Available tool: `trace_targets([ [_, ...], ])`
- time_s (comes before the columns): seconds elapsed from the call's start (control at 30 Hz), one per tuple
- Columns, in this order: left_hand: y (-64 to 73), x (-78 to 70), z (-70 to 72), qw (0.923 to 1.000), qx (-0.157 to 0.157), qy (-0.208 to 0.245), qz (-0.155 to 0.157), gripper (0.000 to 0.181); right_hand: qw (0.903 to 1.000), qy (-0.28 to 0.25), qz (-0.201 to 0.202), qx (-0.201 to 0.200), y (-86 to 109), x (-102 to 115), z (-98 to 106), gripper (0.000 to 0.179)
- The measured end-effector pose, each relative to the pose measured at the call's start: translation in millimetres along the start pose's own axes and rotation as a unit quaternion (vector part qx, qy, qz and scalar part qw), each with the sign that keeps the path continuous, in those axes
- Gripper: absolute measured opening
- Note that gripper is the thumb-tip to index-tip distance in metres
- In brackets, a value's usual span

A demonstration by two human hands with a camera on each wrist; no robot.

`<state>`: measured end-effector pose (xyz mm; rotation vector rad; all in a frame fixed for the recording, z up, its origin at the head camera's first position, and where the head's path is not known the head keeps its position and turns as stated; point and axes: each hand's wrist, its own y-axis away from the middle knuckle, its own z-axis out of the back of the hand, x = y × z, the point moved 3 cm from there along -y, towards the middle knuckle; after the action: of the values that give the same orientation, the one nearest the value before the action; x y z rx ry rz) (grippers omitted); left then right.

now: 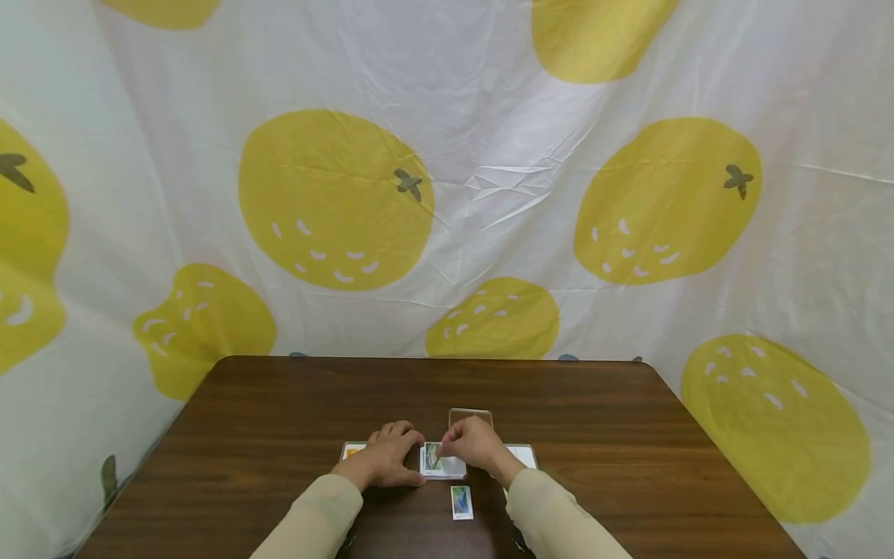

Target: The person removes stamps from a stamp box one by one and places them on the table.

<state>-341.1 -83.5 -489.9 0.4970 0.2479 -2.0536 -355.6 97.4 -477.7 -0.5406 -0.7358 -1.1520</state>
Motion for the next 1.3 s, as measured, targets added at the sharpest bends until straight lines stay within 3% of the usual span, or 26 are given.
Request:
trace_targets([
  [0.3,-0.1,-0.4,1.8,1.0000,-0.001,0.004,-0.001,0.053,0.9988,-0.045,-0.016,0.014,3.8,-1,4,0.013],
  [0.83,0.0,-0.5,0.8,1.0000,-0.003,0.008,0.001,0.051,0.9967,-0.065,-0.040,0.025,8.3,-1,11,0.012],
  [1.3,-1.6,1.7,-1.1,1.0000,-0.002,0.005,-0.002,0.052,0.9960,-0.076,-0.030,0.036,16.8,-1,13,0.014],
])
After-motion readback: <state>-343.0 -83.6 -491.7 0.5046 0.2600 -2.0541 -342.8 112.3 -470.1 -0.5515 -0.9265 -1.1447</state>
